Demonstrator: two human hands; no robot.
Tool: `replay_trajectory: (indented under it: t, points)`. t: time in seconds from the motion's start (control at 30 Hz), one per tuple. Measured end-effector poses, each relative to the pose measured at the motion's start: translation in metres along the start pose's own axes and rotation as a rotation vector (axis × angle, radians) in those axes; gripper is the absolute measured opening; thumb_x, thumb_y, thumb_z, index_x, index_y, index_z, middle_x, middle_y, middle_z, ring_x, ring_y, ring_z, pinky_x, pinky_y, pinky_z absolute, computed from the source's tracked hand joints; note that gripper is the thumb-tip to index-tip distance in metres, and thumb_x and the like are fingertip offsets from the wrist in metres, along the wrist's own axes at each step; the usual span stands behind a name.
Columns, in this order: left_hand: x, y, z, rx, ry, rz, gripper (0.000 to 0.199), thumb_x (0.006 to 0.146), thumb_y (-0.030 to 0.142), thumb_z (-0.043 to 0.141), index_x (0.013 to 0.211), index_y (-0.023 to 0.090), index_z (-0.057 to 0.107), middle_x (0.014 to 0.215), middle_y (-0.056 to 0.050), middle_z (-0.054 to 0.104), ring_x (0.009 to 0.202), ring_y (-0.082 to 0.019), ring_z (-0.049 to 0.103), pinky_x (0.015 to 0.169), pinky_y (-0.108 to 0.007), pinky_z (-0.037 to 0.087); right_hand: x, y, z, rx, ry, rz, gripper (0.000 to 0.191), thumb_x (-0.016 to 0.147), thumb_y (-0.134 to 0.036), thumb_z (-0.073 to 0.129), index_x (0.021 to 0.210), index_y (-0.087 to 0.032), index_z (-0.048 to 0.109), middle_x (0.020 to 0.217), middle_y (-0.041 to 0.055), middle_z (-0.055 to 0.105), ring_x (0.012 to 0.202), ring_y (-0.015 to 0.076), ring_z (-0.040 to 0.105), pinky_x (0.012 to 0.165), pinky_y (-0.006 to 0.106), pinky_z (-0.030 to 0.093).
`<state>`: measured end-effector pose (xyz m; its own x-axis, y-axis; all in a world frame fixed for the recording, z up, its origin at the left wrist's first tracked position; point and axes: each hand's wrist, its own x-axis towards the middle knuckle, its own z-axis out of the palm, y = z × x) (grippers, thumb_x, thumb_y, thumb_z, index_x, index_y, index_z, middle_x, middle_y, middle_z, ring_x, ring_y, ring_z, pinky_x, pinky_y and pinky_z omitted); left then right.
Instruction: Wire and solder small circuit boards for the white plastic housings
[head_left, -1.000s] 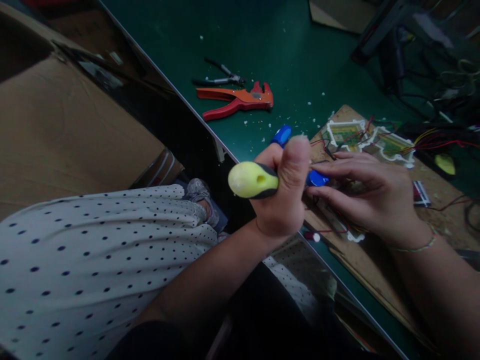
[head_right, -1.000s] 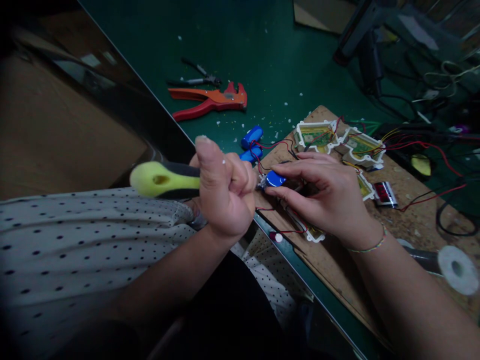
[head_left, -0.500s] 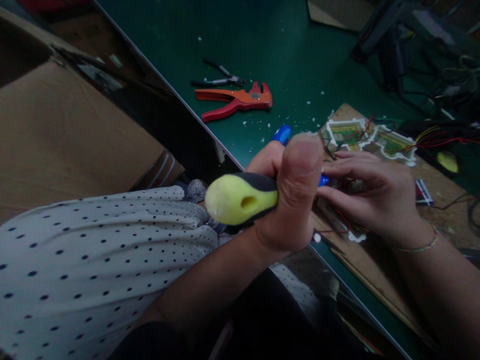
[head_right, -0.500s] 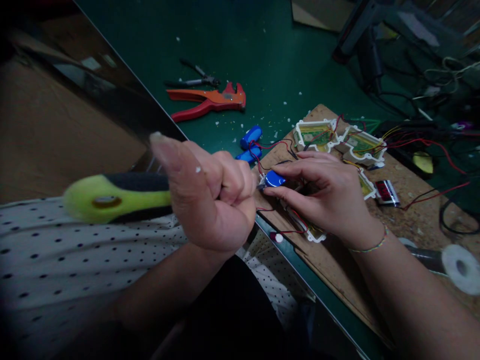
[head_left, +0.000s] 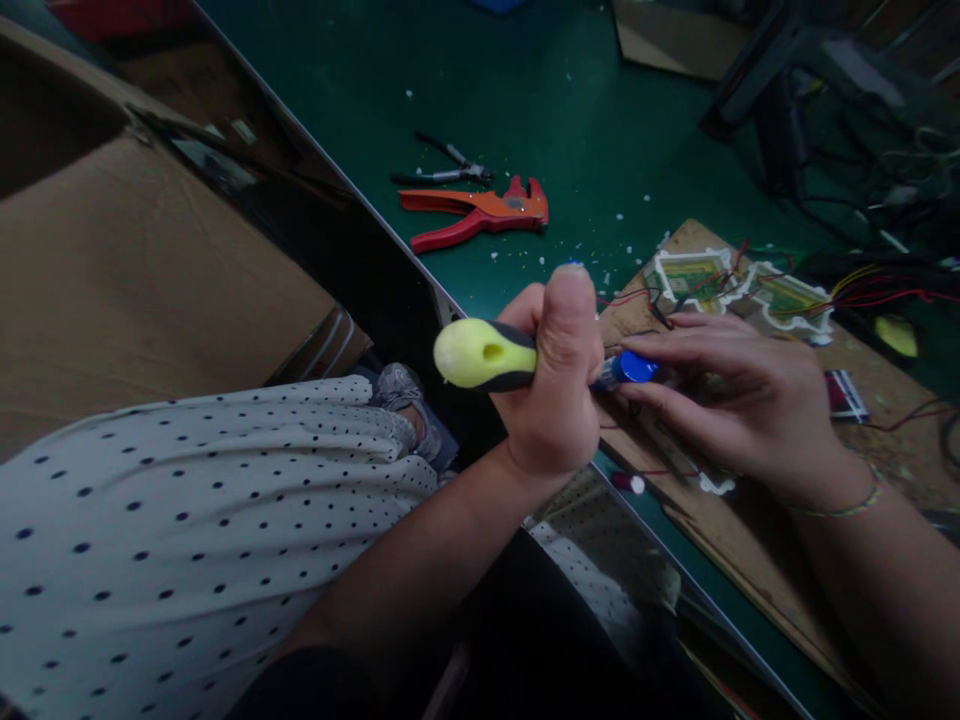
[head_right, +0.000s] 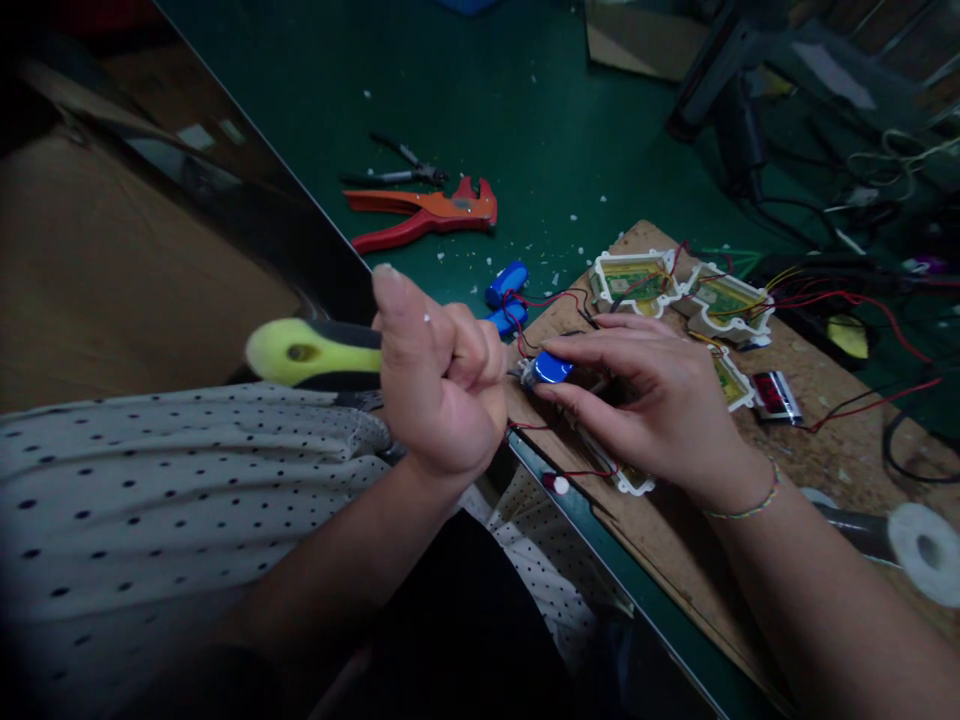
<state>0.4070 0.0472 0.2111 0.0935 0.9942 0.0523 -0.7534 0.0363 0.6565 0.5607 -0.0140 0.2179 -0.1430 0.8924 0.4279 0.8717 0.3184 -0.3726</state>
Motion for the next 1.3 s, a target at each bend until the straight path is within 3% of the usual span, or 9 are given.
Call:
replay_trajectory:
  t: [0.1,0.3,0.5,0.73,0.93,1.17,1.3]
  points:
    - [0.002,0.004,0.006,-0.016,-0.033,0.106,0.058,0.088,0.062,0.061,0.054,0.021,0.037,0.046,0.006,0.029,0.042,-0.01,0.027,0.044,-0.029,0.022,0.0,-0.001,0.0,0.017,-0.019,0.02,0.039,0.079,-0.032,0.079,0.117,-0.035,0.071,0.098,-0.0004,0.078,0.105,0.0281,0.071,0.103,0.053,0.053]
    - [0.01,0.001,0.007,-0.053,0.003,0.038,0.064,0.08,0.065,0.067,0.051,0.021,0.03,0.044,0.008,0.024,0.038,-0.006,0.021,0.038,-0.028,0.016,0.0,0.0,-0.001,0.037,-0.036,0.003,0.043,0.077,-0.026,0.08,0.118,-0.033,0.071,0.102,0.0006,0.077,0.108,0.0269,0.07,0.105,0.05,0.052]
    - [0.005,0.009,0.014,-0.011,0.016,0.093,0.062,0.082,0.064,0.067,0.053,0.021,0.033,0.048,0.007,0.025,0.04,-0.006,0.022,0.04,-0.027,0.021,0.0,0.001,-0.001,0.04,-0.019,-0.016,0.046,0.075,-0.025,0.081,0.119,-0.033,0.07,0.099,0.0004,0.078,0.105,0.0266,0.071,0.104,0.049,0.053]
    - [0.009,-0.013,0.003,-0.016,0.013,0.099,0.059,0.089,0.055,0.066,0.054,0.02,0.033,0.047,0.007,0.028,0.041,-0.006,0.027,0.04,-0.026,0.021,0.001,-0.002,-0.002,0.037,-0.05,0.006,0.045,0.078,-0.027,0.079,0.121,-0.035,0.069,0.1,0.0,0.077,0.11,0.0272,0.069,0.105,0.051,0.051]
    - [0.006,0.007,0.012,-0.043,0.001,0.104,0.059,0.092,0.053,0.062,0.052,0.021,0.033,0.045,0.007,0.024,0.038,-0.007,0.023,0.038,-0.027,0.02,0.001,-0.003,-0.003,0.05,-0.075,0.003,0.046,0.079,-0.025,0.077,0.124,-0.034,0.068,0.102,0.0003,0.077,0.107,0.0265,0.07,0.106,0.05,0.05]
    - [0.013,-0.01,0.003,0.0,0.0,0.049,0.061,0.087,0.056,0.067,0.053,0.02,0.031,0.047,0.007,0.022,0.038,-0.006,0.024,0.038,-0.027,0.016,0.003,-0.005,-0.006,0.082,-0.12,-0.03,0.048,0.08,-0.021,0.073,0.126,-0.033,0.066,0.11,-0.0004,0.076,0.102,0.0239,0.071,0.107,0.048,0.048]
    - [0.015,0.002,0.007,-0.029,-0.013,0.087,0.064,0.088,0.06,0.062,0.051,0.02,0.027,0.044,0.008,0.019,0.035,-0.005,0.021,0.035,-0.026,0.014,0.003,-0.004,-0.006,0.079,-0.137,-0.029,0.046,0.082,-0.021,0.071,0.126,-0.032,0.066,0.114,0.0002,0.075,0.106,0.0241,0.07,0.107,0.046,0.048]
